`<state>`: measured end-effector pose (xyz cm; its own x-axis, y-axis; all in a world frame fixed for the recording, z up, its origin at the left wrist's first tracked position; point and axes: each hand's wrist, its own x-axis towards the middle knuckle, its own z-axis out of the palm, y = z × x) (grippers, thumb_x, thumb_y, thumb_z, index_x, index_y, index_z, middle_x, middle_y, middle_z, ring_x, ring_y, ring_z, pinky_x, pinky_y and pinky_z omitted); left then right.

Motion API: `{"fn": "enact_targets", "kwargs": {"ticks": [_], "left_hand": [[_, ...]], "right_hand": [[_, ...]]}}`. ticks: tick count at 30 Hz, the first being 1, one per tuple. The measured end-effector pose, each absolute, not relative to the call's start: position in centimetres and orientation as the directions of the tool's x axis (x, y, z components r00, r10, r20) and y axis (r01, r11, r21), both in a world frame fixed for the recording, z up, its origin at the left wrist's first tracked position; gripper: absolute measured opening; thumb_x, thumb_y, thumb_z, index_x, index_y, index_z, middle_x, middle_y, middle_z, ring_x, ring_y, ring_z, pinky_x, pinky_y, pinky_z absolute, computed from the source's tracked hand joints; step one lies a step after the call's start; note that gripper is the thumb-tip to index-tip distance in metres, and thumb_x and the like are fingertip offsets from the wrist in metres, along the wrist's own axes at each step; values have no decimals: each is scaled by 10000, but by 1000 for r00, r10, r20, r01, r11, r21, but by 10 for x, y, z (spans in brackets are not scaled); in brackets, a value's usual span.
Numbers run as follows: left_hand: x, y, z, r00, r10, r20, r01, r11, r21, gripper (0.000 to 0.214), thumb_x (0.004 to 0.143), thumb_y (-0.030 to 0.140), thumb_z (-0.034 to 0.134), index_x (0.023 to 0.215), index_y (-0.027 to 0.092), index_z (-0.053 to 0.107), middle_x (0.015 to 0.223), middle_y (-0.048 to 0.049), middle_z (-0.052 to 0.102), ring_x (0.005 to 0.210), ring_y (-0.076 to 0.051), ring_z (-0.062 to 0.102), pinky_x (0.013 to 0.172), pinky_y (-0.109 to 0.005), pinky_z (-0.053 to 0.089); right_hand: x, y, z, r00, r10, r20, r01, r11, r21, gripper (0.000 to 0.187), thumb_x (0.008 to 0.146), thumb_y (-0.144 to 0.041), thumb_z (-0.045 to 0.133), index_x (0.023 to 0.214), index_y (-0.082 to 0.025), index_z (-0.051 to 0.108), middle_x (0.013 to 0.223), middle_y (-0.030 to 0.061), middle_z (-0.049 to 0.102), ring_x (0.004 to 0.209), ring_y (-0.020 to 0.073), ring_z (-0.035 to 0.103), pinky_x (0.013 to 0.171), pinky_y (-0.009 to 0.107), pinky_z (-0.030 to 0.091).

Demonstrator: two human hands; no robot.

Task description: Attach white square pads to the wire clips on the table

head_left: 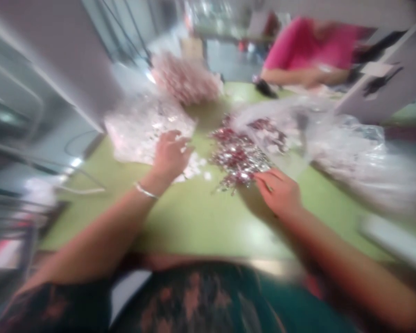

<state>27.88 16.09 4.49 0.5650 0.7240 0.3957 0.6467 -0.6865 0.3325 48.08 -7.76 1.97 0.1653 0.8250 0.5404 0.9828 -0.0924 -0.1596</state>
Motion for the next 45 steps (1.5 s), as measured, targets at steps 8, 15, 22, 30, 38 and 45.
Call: {"fn": "enact_targets", "kwargs": {"ticks": [8, 15, 22, 30, 38, 45], "left_hand": [[278, 120, 23, 915, 361, 181, 269, -879, 394, 314, 898, 169, 467, 1090, 207, 713, 1120, -68, 691, 1067, -223, 599, 997, -400, 460], [278, 127, 12, 933, 344, 104, 310, -917, 249, 251, 906, 190, 498, 1028, 168, 717, 1046, -106, 685, 1039, -246, 602, 947, -394, 480], [259, 135, 38, 762, 589, 270, 452, -782, 430, 225, 837, 266, 622, 1007, 170, 733, 973, -91, 686, 880, -223, 619, 823, -350, 484], [256, 139, 45, 699, 710, -89, 202, -77, 976, 386, 726, 358, 745, 1047, 144, 740, 709, -54, 678, 556, -110, 535, 510, -246, 402], [265, 121, 32, 778, 610, -150, 53, 174, 983, 400, 704, 281, 774, 1095, 203, 738, 855, -60, 706, 761, -145, 616, 684, -282, 485], [275, 93, 33, 829, 513, -224, 50, 332, 942, 323, 688, 238, 800, 1000, 175, 743, 842, -42, 705, 761, -124, 622, 779, -291, 484]], "right_hand": [[474, -79, 14, 54, 881, 470, 997, -21, -74, 224, 929, -300, 533, 973, -182, 718, 998, 85, 687, 894, 208, 609, 741, 312, 485], [461, -36, 50, -22, 923, 385, 984, 88, -155, 236, 954, -254, 488, 934, -202, 716, 902, 54, 687, 874, 191, 579, 782, 321, 453], [427, 21, 54, -279, 960, -24, 960, 279, -2, 151, 884, -228, 584, 823, -152, 700, 868, 98, 642, 879, 230, 507, 738, 336, 389], [431, 40, 46, -114, 954, 276, 939, 195, -284, 120, 876, -115, 534, 845, -148, 645, 914, 81, 648, 889, 205, 550, 798, 329, 425], [434, -5, 72, 335, 869, 363, 621, 87, -779, 59, 922, -233, 531, 913, -214, 587, 662, -40, 609, 608, 115, 581, 608, 246, 464], [431, -50, 55, 63, 823, 564, 935, 149, -322, 125, 919, -183, 540, 871, -180, 655, 817, 37, 660, 739, 141, 601, 667, 256, 460]]}}
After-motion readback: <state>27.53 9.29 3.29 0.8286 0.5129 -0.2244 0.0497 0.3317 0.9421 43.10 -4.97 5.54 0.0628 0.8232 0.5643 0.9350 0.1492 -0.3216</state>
